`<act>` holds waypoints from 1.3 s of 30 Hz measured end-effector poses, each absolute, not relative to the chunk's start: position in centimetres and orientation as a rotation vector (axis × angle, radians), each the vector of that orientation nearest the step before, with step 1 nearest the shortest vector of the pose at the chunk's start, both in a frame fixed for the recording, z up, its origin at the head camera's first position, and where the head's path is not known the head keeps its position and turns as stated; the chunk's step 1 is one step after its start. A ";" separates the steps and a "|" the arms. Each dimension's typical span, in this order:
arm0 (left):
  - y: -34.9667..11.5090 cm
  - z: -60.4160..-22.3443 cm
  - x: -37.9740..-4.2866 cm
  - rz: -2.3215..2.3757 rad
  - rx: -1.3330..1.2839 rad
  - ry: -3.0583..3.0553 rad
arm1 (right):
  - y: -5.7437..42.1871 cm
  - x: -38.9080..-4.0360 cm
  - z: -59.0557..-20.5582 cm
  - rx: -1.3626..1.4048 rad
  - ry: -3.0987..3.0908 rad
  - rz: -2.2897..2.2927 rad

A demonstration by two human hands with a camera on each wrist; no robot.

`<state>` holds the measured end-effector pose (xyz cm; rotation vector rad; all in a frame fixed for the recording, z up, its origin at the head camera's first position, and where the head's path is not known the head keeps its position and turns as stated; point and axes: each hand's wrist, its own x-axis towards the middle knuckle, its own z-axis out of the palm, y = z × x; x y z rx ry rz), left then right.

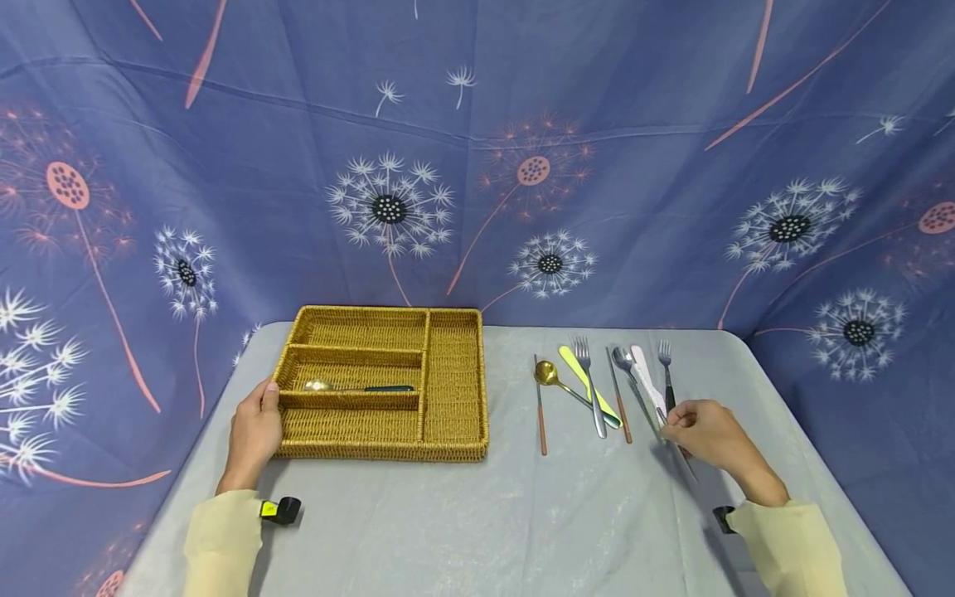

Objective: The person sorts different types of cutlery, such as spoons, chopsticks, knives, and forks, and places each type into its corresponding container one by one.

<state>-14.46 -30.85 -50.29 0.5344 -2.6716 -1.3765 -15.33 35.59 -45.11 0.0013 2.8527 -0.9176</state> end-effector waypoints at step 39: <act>-30.8 -50.2 -14.6 -1.382 0.553 -2.665 | 28.4 -15.4 -42.6 -0.347 2.850 -0.930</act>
